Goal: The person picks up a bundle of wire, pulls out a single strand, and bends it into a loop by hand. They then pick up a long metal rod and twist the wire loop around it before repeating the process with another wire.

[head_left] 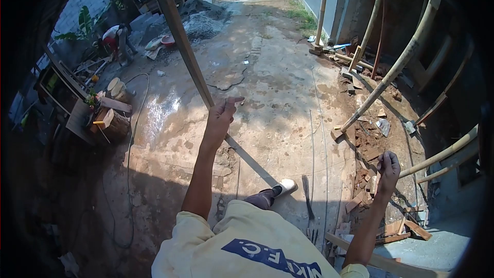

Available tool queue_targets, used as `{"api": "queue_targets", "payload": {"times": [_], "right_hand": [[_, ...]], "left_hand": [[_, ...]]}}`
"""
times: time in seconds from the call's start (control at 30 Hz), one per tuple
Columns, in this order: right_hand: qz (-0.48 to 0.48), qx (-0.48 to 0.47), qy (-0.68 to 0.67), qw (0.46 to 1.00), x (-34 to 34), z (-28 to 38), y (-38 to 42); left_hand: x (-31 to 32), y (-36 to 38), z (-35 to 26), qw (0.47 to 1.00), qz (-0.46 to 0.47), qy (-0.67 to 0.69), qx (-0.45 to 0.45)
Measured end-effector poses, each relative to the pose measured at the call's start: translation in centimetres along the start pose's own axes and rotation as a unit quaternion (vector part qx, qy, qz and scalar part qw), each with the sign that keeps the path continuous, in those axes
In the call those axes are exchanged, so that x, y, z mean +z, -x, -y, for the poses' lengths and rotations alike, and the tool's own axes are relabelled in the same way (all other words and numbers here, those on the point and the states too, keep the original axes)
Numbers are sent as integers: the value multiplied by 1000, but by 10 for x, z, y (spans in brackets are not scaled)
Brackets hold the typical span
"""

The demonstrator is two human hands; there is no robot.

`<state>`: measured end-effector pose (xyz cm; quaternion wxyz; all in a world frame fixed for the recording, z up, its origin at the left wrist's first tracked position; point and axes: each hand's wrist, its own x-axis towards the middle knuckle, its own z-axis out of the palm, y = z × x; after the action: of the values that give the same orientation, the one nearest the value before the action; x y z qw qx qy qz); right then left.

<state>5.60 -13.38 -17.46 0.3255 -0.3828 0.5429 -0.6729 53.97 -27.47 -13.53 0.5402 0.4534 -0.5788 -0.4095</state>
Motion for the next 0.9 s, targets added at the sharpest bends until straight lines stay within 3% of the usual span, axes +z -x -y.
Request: {"api": "queue_targets", "payload": {"times": [0.07,0.17,0.2,0.37,0.43,0.6,0.7,0.77,0.9], "right_hand": [[-20,-23,-32,999,20,-4,8],[-7,-59,-1,998,69,-4,27],[-4,-68,1,998,88,-3,34],[21,-87,17,996,166,1,70],[71,-83,61,992,171,2,73],[101,-92,111,984,162,16,71],[131,-70,128,981,155,25,74],[129,-101,120,979,155,28,75],[113,-169,176,963,156,37,80]], "left_hand": [[22,13,-7,994,93,25,-59],[74,30,-6,977,209,-11,-36],[88,35,-5,959,264,-17,-101],[144,52,-10,919,364,72,-136],[156,56,-17,898,365,151,-196],[154,58,-16,884,317,274,-206],[151,59,-20,880,310,283,-223],[151,60,-18,856,313,329,-247],[154,65,-20,882,283,304,-224]]}}
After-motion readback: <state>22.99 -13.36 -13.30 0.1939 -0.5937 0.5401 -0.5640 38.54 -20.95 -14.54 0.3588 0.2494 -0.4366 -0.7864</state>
